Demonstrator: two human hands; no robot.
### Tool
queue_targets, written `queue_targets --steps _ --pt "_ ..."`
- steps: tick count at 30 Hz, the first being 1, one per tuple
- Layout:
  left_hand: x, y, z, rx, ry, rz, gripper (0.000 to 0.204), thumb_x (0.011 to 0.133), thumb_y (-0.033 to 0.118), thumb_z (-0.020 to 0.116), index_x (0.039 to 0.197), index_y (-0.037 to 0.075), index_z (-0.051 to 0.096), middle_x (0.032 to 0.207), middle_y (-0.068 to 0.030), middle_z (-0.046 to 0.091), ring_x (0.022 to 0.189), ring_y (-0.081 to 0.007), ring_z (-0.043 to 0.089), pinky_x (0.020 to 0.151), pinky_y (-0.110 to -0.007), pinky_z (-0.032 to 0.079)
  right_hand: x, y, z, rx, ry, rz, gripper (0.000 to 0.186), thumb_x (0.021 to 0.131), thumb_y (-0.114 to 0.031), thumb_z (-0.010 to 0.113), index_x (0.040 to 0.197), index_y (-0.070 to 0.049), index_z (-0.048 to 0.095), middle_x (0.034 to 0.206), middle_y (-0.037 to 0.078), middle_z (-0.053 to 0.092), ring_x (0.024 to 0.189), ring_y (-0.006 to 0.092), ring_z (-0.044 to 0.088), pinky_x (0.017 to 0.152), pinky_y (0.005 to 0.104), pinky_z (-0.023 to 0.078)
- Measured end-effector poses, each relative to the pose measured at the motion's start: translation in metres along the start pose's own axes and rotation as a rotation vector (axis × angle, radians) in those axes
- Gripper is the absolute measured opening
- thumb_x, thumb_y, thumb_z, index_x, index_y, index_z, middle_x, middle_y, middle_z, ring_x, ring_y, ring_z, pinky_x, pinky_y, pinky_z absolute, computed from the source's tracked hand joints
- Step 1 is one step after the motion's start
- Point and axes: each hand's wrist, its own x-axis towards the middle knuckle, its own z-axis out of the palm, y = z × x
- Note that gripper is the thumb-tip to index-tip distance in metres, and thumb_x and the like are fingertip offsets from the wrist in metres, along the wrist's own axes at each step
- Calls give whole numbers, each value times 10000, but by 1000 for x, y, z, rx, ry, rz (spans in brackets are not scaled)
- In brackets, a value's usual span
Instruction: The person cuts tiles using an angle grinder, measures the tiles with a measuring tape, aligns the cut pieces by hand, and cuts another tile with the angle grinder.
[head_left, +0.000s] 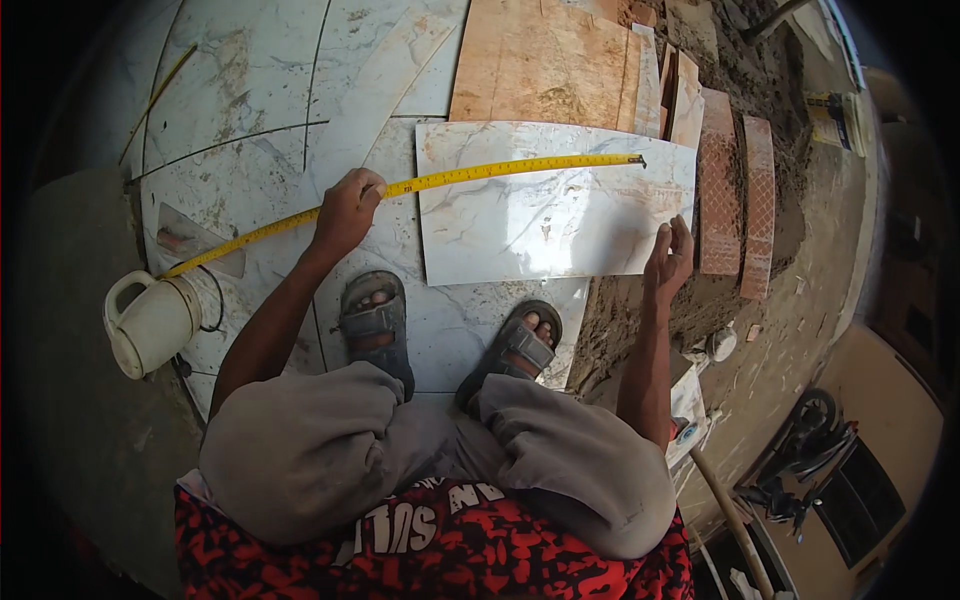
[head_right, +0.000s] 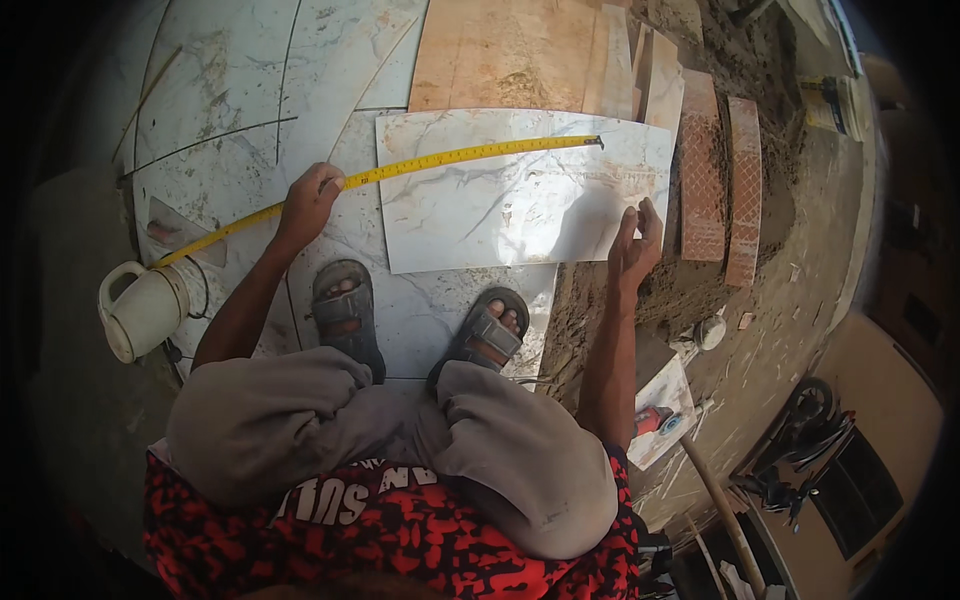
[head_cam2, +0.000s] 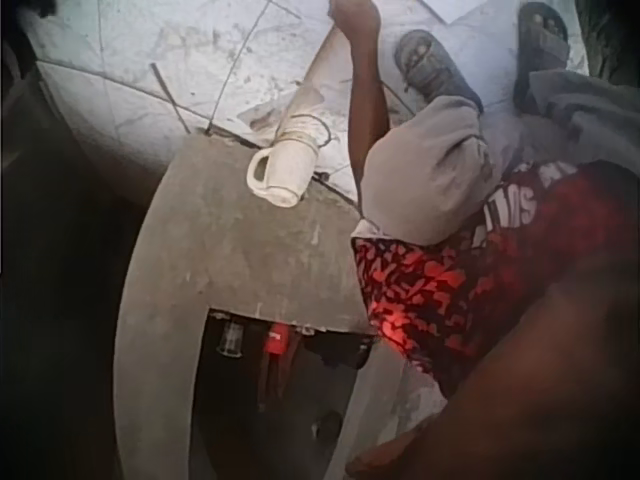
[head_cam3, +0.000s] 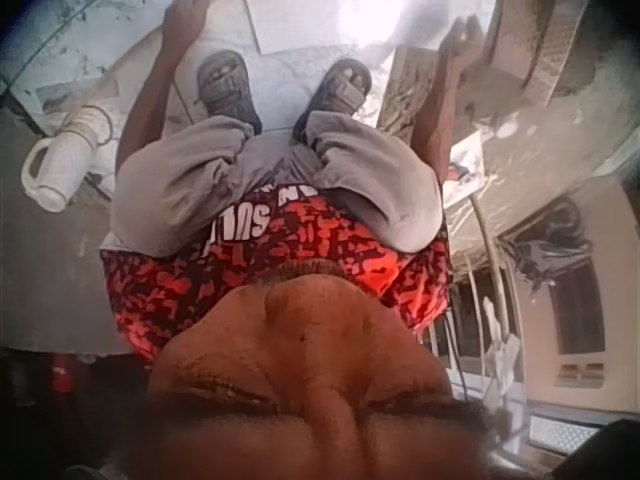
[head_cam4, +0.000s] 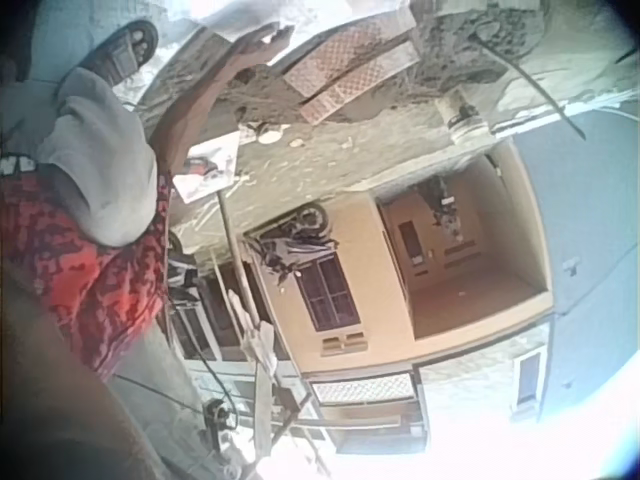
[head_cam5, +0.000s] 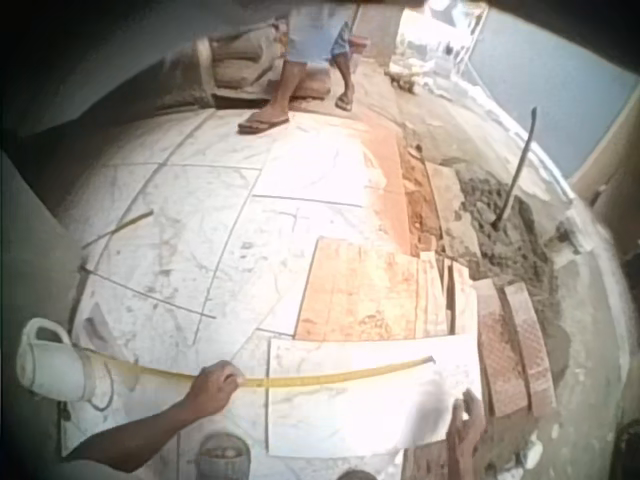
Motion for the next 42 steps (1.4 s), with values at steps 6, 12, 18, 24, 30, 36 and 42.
queue_targets --steps 6,12,18,24,30,36,42 --pt "105 -29 -53 185 483 135 219 918 162 585 1093 37 623 1023 -153 650 982 -323 609 880 -420 474 -44 88 -35 151 117 446 533 960 -309 582 1342 49 483 1209 146 578 1031 226 583 842 391 498" --pt "50 -5 -5 -118 374 148 277 946 121 572 1195 -3 572 1171 -158 612 1058 -261 605 942 -374 473 -40 92 -44 561 297 894 461 948 -263 609 1285 34 506 1107 134 604 1036 267 588 861 393 499" --pt "-11 12 85 -659 -219 -340 517 952 176 585 1386 -53 422 1180 -127 609 1036 -172 584 907 -304 463 12 143 -50 269 22 640 417 946 -335 583 1141 32 610 957 95 639 878 185 592 776 337 486" --pt "6 -1 84 -604 -182 -314 281 929 136 594 1156 -18 532 1014 -77 625 903 -132 574 806 -287 463 58 122 -39 -147 -106 470 497 949 -416 551 999 66 662 851 81 654 789 160 575 737 334 468" --pt "31 18 67 -519 -207 -216 252 904 160 615 1096 10 549 959 -47 615 841 -113 555 761 -278 450 52 123 -20 -117 77 657 643 912 -528 531 952 101 661 918 267 669 897 362 632 833 430 456" --pt "110 49 64 -361 -237 -178 225 886 168 631 1040 16 573 855 -24 601 748 -107 544 686 -262 442 77 134 -20 -33 168 603 614 923 -497 526 876 104 646 824 247 656 770 323 617 743 426 452" --pt "162 69 61 -112 -177 -141 242 874 175 656 992 -30 604 759 -31 614 604 -123 548 579 -291 451 110 123 -15 140 91 553 532 927 -441 536 752 60 570 682 121 565 652 193 502 623 394 400"
